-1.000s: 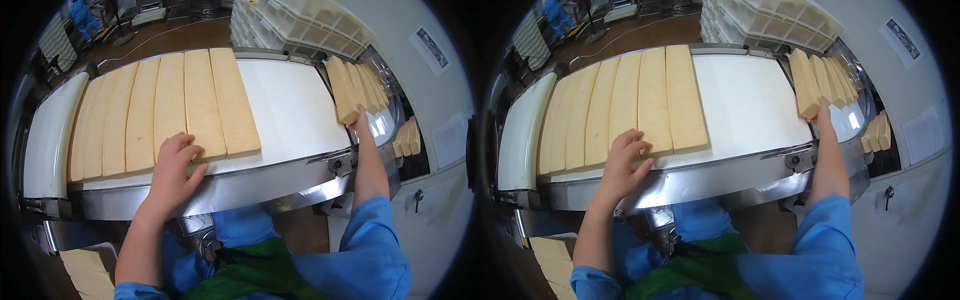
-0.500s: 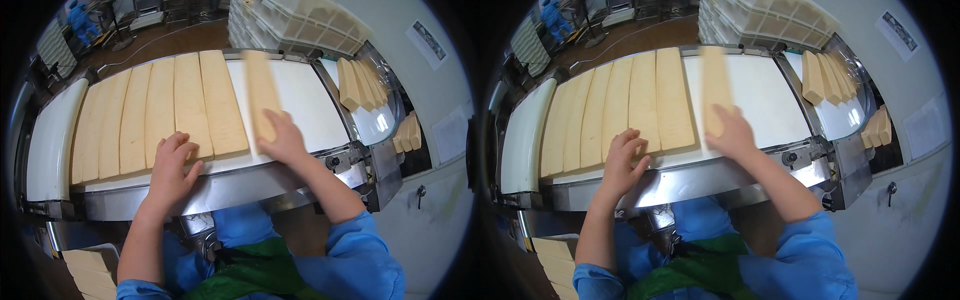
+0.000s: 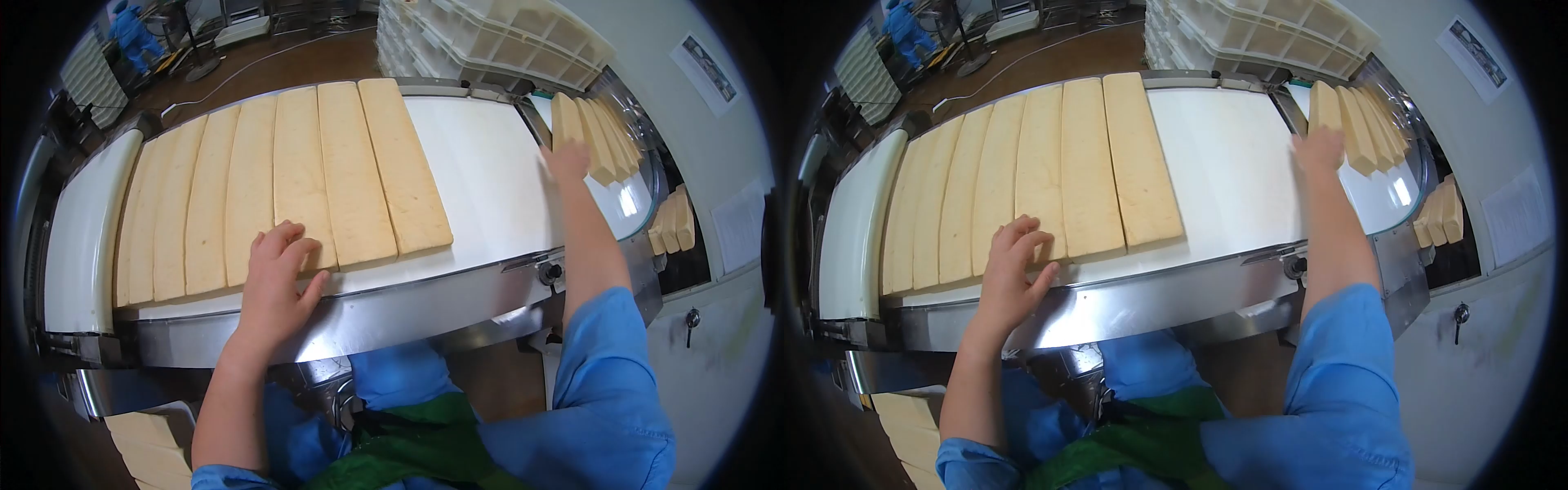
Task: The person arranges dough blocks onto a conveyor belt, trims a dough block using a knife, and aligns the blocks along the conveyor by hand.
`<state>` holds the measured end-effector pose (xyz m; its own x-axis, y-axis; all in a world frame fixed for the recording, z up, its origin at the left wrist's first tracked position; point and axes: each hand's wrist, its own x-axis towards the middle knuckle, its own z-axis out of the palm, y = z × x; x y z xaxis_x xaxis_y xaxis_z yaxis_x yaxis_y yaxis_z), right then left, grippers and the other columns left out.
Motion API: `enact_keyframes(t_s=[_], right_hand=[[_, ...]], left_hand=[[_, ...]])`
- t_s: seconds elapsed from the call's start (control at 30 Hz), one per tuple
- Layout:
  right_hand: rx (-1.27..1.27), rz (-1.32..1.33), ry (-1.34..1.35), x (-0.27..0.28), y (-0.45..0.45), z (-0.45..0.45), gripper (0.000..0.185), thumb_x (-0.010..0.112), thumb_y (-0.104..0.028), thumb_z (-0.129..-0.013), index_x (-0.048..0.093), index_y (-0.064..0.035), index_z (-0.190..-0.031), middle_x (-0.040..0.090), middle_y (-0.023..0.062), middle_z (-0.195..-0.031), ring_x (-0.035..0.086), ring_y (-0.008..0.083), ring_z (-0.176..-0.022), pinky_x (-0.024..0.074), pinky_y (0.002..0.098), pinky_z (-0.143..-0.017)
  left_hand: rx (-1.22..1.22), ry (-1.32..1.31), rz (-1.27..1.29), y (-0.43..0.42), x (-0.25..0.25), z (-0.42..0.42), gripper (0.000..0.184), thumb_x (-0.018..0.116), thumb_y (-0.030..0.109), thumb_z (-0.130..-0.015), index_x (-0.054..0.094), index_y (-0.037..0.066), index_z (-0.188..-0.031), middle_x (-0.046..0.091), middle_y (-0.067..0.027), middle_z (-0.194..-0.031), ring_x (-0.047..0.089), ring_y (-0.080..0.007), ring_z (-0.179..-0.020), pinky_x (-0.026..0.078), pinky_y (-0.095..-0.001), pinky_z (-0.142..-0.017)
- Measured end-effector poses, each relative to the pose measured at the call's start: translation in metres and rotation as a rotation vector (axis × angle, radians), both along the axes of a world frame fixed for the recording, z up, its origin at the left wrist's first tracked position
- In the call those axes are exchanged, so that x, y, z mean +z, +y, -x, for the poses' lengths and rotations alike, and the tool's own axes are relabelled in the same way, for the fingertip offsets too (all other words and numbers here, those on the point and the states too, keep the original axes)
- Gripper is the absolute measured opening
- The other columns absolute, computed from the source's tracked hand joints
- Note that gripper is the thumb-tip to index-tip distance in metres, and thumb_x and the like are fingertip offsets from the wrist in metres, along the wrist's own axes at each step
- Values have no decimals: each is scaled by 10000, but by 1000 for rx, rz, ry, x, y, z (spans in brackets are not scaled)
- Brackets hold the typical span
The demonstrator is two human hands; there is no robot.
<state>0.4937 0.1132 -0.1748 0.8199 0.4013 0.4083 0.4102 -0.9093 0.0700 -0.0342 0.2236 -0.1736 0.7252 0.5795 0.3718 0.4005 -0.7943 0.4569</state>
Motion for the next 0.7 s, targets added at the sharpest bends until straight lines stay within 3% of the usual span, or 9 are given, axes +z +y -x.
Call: enact_keyframes(t_s=[0.07,0.27,0.33,0.37,0.43,0.5,0.53,0.6,0.7], right_hand=[[-60,-7,83,-29,-24,-58,652,663,-500,-793,591,23,-1175,572,279,-1173,541,413,-1139,447,457,-978],[144,-367,149,-44,-63,-62,654,622,-472,-807,550,23,-1228,618,275,-1112,613,403,-1025,504,442,-881],[210,-700,563,-40,-100,-71,655,586,-487,-833,541,24,-1240,648,248,-1057,635,352,-998,515,431,-843],[212,-932,970,-34,-127,-76,659,556,-503,-854,536,25,-1247,663,229,-1027,645,317,-987,512,433,-830],[126,-1126,1214,-34,-149,-88,663,559,-514,-859,536,21,-1250,674,202,-1013,658,263,-971,518,385,-787],[-25,-1064,877,-31,-148,-75,668,626,-505,-826,545,9,-1243,663,186,-1044,664,225,-962,536,285,-730],[79,-1137,783,-33,-133,-58,735,645,-516,-813,519,19,-1300,653,213,-1084,660,256,-980,532,325,-790],[467,-499,333,-58,-110,-47,801,677,-508,-780,483,14,-1356,610,257,-1150,631,340,-1037,509,381,-890],[242,-235,369,-29,-63,60,822,707,-475,-723,469,-69,-1397,540,286,-1231,559,420,-1127,461,437,-977]], left_hand=[[-4,12,-1,1,1,2,377,739,76,-749,606,38,-1100,518,-176,-1262,478,-376,-1180,425,-427,-979],[-6,-39,63,1,4,4,370,751,119,-737,619,26,-1071,536,-189,-1192,490,-368,-1180,343,-483,-1062],[-9,-48,67,1,4,5,367,750,119,-739,621,19,-1067,534,-197,-1192,490,-370,-1175,347,-480,-1058],[-16,-49,68,1,4,6,365,750,119,-740,622,16,-1066,533,-201,-1192,491,-371,-1173,349,-479,-1056],[-15,-45,55,1,3,6,366,749,119,-742,622,18,-1070,530,-207,-1195,487,-375,-1174,358,-474,-1047],[-10,-43,46,1,2,6,366,749,118,-743,623,20,-1073,527,-210,-1203,483,-379,-1174,366,-469,-1039],[-2,-41,46,1,1,7,366,749,117,-744,624,22,-1074,525,-209,-1208,481,-382,-1174,371,-468,-1035],[11,-41,49,1,0,9,366,749,117,-744,624,25,-1075,521,-207,-1219,478,-387,-1172,378,-465,-1028],[20,-46,53,0,-1,10,369,751,117,-742,624,29,-1077,517,-202,-1230,474,-391,-1173,384,-463,-1022]])
